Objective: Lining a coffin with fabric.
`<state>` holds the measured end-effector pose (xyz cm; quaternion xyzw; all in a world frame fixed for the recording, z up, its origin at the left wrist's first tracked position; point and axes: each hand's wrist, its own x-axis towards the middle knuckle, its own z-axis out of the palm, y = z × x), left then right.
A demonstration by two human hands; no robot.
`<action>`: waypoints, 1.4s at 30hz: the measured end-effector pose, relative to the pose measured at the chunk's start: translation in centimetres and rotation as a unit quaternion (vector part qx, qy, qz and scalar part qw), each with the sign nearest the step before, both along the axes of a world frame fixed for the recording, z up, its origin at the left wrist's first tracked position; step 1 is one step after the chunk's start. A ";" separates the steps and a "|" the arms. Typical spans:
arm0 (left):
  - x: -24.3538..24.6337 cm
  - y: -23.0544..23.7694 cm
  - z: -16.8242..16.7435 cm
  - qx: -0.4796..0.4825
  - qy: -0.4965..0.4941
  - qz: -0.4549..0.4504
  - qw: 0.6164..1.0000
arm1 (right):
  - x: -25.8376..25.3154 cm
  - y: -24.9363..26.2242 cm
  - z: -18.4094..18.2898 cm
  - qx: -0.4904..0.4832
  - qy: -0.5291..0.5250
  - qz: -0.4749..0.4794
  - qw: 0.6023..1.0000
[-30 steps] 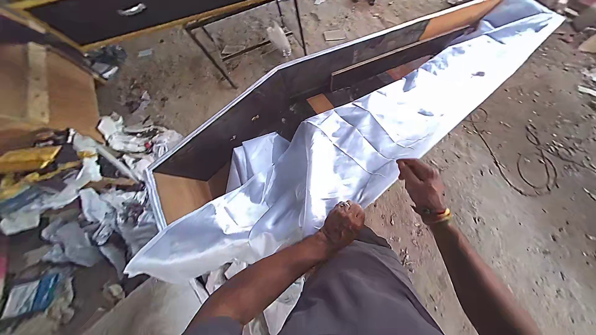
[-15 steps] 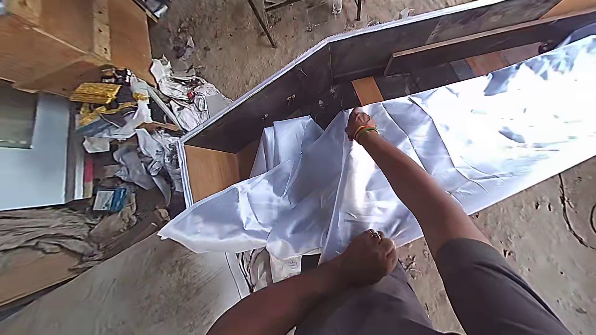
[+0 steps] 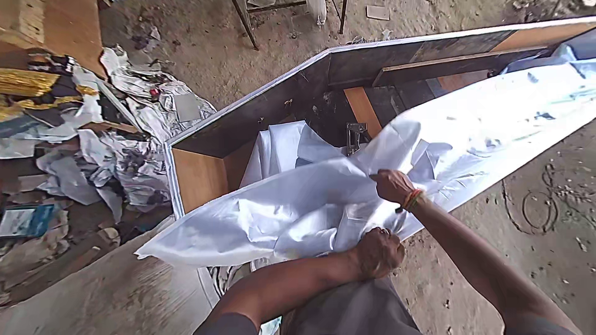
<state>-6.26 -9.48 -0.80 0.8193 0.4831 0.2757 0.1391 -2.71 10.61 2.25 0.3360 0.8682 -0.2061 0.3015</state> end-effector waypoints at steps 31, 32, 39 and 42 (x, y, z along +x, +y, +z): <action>-0.7 0.3 0.4 -0.014 0.021 -0.023 0.999 | -6.7 11.5 -5.2 -0.118 0.328 -0.308 0.885; -0.7 0.1 0.4 -0.009 0.033 -0.025 0.999 | -5.3 10.1 -2.5 -0.141 0.410 -0.346 0.832; -0.3 0.5 -0.3 0.035 0.087 -0.028 0.995 | 12.0 -1.4 13.2 -0.250 0.803 -0.330 0.429; -0.5 0.7 -0.6 0.056 0.075 -0.045 0.995 | 20.9 -7.9 15.2 -0.246 0.827 -0.333 0.380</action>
